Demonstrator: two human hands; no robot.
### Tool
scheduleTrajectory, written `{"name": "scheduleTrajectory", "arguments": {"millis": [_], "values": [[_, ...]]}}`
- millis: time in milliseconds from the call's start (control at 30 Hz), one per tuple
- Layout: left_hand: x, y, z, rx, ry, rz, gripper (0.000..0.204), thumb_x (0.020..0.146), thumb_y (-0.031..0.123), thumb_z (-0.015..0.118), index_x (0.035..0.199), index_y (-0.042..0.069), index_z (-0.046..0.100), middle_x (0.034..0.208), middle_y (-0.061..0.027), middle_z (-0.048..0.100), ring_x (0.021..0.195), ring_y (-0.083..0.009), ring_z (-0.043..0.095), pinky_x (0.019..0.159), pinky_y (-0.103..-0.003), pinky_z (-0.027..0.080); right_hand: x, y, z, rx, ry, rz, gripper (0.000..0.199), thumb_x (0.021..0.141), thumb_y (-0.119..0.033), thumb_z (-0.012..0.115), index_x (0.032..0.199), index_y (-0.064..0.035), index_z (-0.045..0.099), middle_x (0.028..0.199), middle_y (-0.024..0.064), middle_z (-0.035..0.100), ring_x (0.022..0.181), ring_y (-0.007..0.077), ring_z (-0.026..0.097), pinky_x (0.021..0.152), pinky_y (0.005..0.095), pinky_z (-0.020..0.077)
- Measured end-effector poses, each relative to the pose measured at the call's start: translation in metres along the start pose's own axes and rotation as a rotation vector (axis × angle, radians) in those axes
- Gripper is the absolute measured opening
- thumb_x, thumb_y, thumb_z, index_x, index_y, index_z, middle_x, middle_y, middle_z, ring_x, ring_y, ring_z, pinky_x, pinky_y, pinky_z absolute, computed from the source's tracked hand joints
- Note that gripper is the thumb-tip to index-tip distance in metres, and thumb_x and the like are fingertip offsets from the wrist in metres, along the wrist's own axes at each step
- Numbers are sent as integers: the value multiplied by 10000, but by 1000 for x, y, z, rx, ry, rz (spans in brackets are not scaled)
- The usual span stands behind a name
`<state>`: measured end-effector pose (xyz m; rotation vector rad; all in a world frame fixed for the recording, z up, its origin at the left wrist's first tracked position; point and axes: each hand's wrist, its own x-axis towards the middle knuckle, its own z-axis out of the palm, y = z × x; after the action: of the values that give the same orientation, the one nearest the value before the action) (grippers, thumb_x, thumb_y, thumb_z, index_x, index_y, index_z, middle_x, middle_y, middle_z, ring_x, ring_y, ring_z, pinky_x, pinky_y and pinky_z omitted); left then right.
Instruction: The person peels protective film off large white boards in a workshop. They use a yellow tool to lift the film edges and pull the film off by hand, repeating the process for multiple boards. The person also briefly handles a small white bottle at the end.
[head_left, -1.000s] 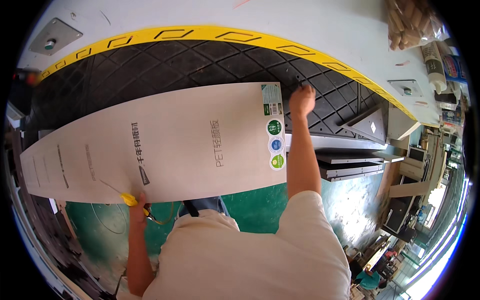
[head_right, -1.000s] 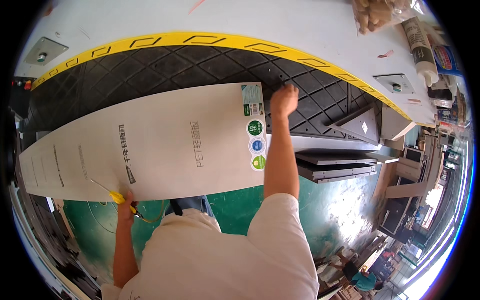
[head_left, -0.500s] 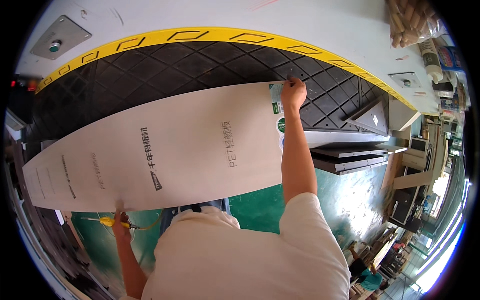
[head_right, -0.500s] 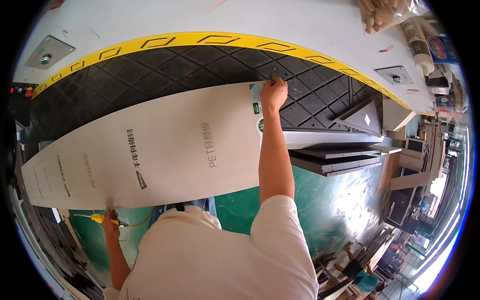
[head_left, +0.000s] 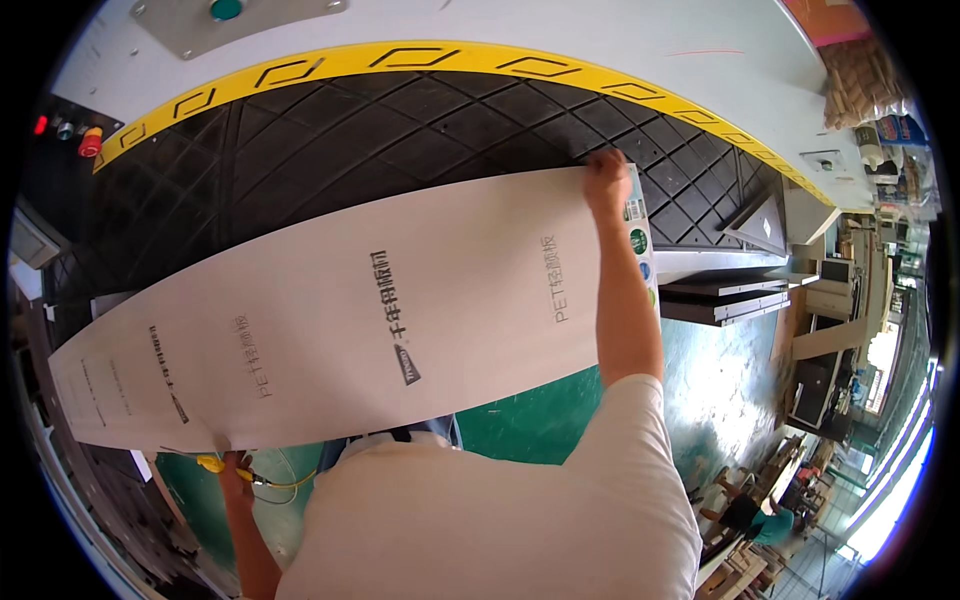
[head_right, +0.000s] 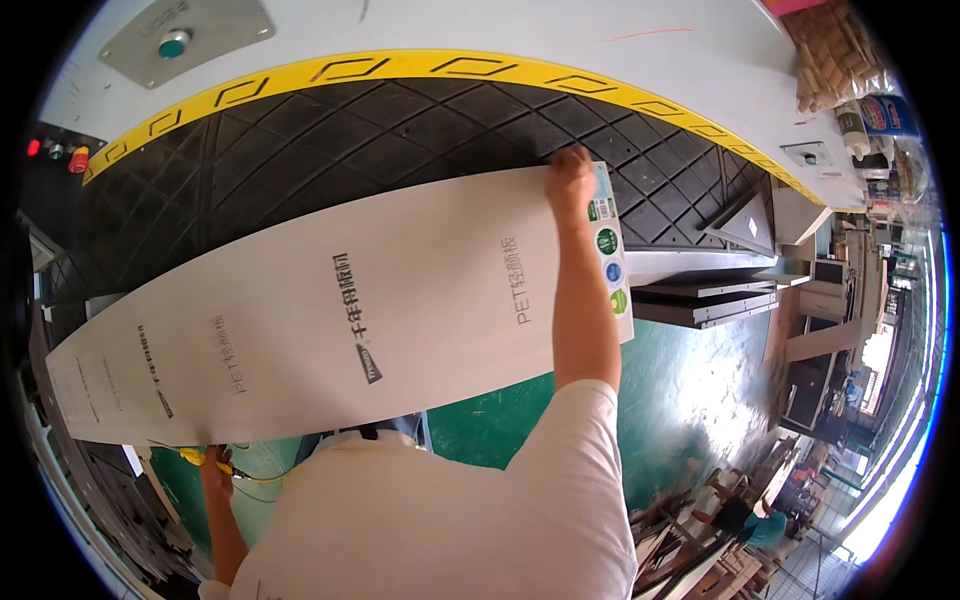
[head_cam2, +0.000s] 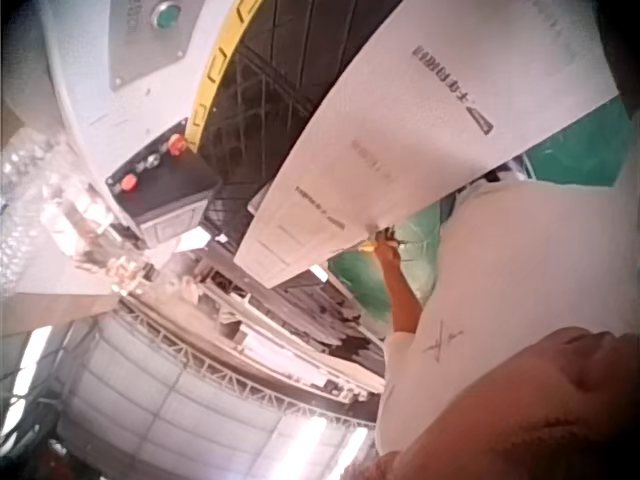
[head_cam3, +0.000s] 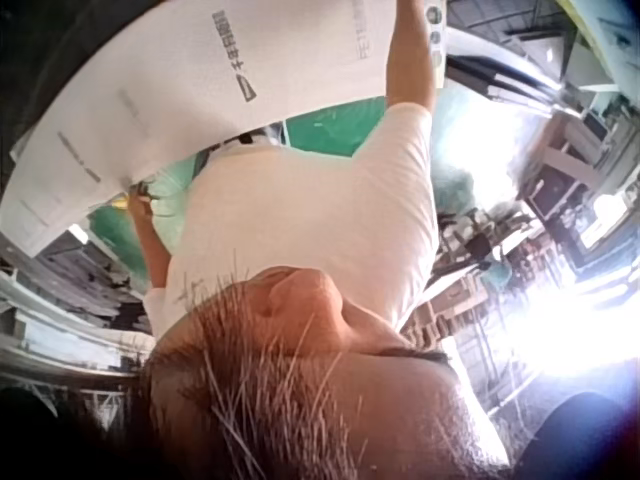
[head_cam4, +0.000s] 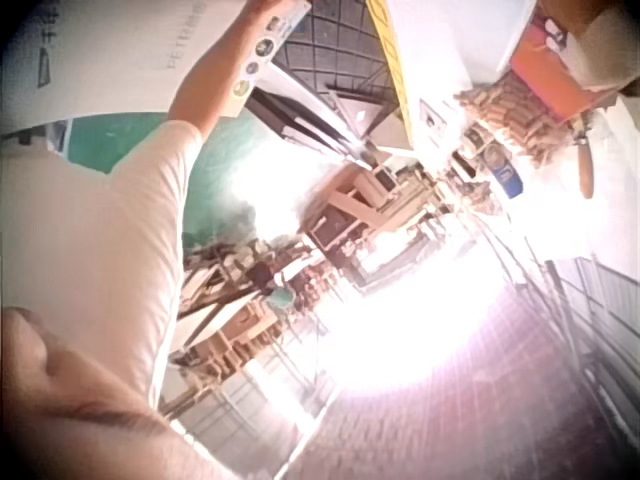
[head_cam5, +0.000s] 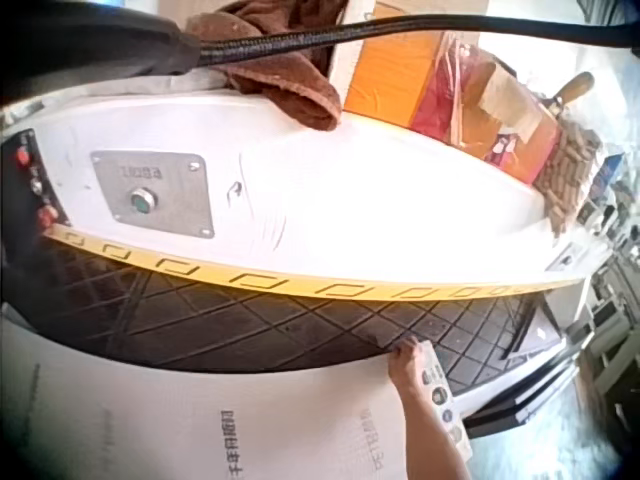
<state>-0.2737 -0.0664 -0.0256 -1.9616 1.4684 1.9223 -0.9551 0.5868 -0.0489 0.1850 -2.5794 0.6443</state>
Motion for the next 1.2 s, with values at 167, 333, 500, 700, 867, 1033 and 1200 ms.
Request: {"name": "scheduleTrajectory", "arguments": {"millis": [167,333,500,700,867,1033,1200], "values": [[11,21,-10,-96,-133,63,291,915,200,623,1197,139,592,1052,-8,659,964,-198,637,705,-315,439,-72,-137,54,212,-80,-40,33,867,-49,631,846,-70,645,889,148,634,837,382,643,695,486,537],[13,28,0,-232,-178,20,258,955,268,629,1179,146,592,1010,2,657,928,-199,645,683,-307,435,-75,-198,47,388,-216,-74,38,863,-55,647,842,-56,678,902,154,656,845,377,651,707,474,543],[3,18,35,-23,-23,71,368,1002,450,629,1231,165,587,1011,9,656,882,-158,626,660,-303,415,-41,-94,5,282,-125,148,90,846,-63,709,924,-18,720,849,153,657,759,356,650,675,428,523],[-15,24,83,-134,46,117,347,993,477,649,1138,162,625,902,25,613,756,-126,553,632,-294,394,6,79,-14,13,23,123,96,880,-160,658,849,-75,689,883,155,679,826,381,675,721,463,548],[-5,15,65,-151,98,77,321,988,475,663,991,157,619,762,36,542,681,-121,505,610,-303,405,46,156,-61,-141,-144,441,211,828,-199,696,948,-47,780,897,176,752,857,339,735,783,429,575],[-11,21,76,-121,152,22,345,983,493,664,960,154,608,739,29,531,657,-127,504,599,-294,411,30,108,-33,69,-158,304,233,841,-204,709,1003,-49,773,927,197,725,909,375,701,836,429,551],[-8,20,81,-82,99,74,343,993,499,643,986,156,617,756,30,543,664,-128,521,599,-288,421,36,119,-33,-42,-81,277,197,802,-150,673,935,-48,777,951,202,724,927,386,686,842,460,544]]}}
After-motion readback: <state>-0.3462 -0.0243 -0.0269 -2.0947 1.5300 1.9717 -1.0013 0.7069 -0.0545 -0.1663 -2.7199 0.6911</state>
